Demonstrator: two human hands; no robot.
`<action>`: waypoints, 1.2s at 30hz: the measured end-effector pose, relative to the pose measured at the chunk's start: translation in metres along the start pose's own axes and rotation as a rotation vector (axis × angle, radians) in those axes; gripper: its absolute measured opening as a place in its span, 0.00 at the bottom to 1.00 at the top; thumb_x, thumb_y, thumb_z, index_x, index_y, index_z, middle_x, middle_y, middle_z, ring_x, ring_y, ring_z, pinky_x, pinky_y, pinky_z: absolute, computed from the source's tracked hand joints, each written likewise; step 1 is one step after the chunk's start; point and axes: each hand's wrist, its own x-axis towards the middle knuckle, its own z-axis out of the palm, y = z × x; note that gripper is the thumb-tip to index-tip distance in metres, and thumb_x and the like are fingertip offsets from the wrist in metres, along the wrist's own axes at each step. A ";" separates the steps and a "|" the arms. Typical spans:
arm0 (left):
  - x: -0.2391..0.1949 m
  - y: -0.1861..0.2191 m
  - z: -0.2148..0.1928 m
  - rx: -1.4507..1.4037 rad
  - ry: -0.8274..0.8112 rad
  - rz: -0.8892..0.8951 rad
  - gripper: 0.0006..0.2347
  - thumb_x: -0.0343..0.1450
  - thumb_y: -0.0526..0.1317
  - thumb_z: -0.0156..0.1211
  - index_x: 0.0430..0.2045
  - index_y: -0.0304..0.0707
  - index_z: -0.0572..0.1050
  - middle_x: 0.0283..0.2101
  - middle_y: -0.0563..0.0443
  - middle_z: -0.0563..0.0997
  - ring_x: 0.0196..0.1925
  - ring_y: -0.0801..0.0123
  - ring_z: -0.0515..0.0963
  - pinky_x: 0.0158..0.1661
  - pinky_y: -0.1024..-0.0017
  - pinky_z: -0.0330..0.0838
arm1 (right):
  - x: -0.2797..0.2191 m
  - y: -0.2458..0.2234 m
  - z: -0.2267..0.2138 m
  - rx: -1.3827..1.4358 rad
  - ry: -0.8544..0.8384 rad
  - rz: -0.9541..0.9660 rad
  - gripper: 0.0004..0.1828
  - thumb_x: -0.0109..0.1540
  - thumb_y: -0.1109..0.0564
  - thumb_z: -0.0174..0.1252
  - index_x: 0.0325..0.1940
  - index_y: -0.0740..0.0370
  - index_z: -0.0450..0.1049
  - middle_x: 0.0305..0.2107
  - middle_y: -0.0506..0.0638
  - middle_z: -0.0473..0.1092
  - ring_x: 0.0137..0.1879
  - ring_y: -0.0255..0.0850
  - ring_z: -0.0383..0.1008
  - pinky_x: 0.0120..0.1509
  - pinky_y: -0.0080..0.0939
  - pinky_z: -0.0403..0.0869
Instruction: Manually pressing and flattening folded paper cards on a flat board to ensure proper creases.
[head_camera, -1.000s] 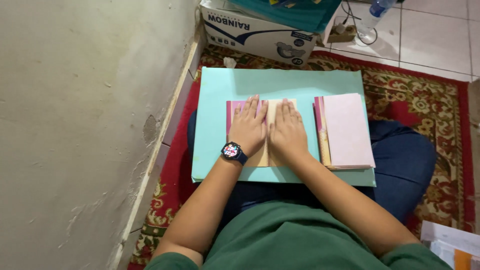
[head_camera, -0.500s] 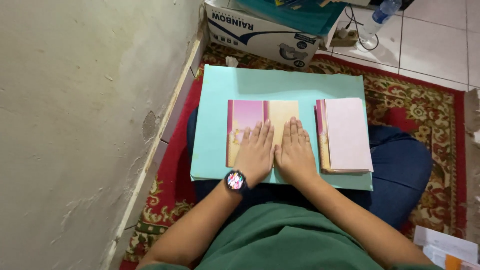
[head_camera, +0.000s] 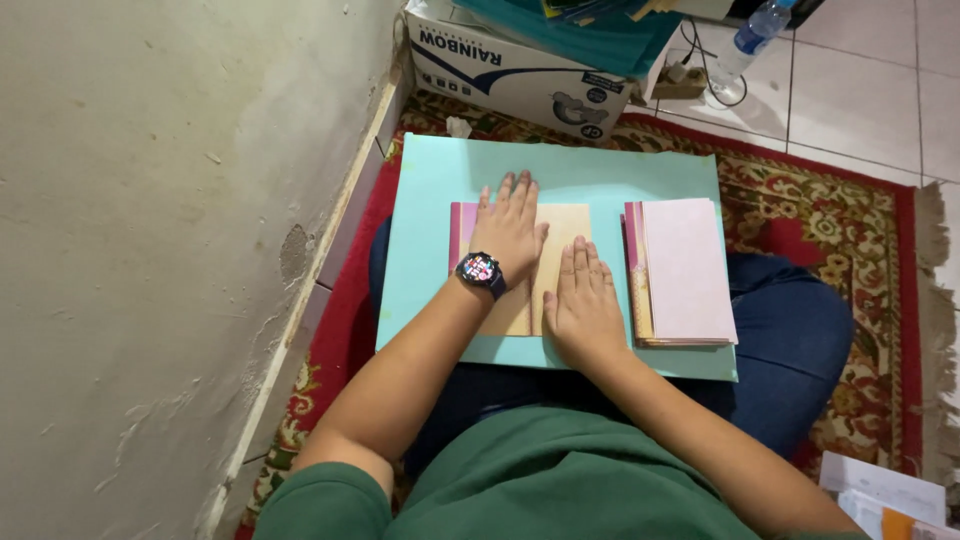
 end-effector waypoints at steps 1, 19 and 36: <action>-0.004 0.003 -0.008 0.002 -0.004 0.002 0.29 0.77 0.53 0.33 0.72 0.36 0.52 0.76 0.42 0.52 0.79 0.51 0.47 0.72 0.43 0.37 | 0.000 -0.001 -0.001 0.003 -0.001 0.003 0.39 0.69 0.44 0.35 0.77 0.74 0.48 0.74 0.72 0.45 0.81 0.62 0.42 0.79 0.57 0.43; -0.115 -0.006 -0.032 -0.099 0.043 -0.151 0.24 0.78 0.47 0.36 0.70 0.38 0.57 0.75 0.32 0.50 0.77 0.38 0.45 0.69 0.42 0.38 | 0.014 -0.011 -0.003 0.028 0.038 -0.001 0.36 0.68 0.44 0.39 0.76 0.67 0.55 0.73 0.70 0.49 0.80 0.62 0.45 0.78 0.63 0.46; -0.137 -0.104 -0.034 -0.728 0.198 -0.566 0.15 0.78 0.42 0.41 0.50 0.28 0.66 0.43 0.29 0.80 0.40 0.41 0.81 0.42 0.53 0.72 | -0.063 0.190 -0.038 1.260 0.072 0.860 0.20 0.70 0.55 0.50 0.62 0.71 0.71 0.46 0.60 0.75 0.43 0.40 0.73 0.42 0.31 0.69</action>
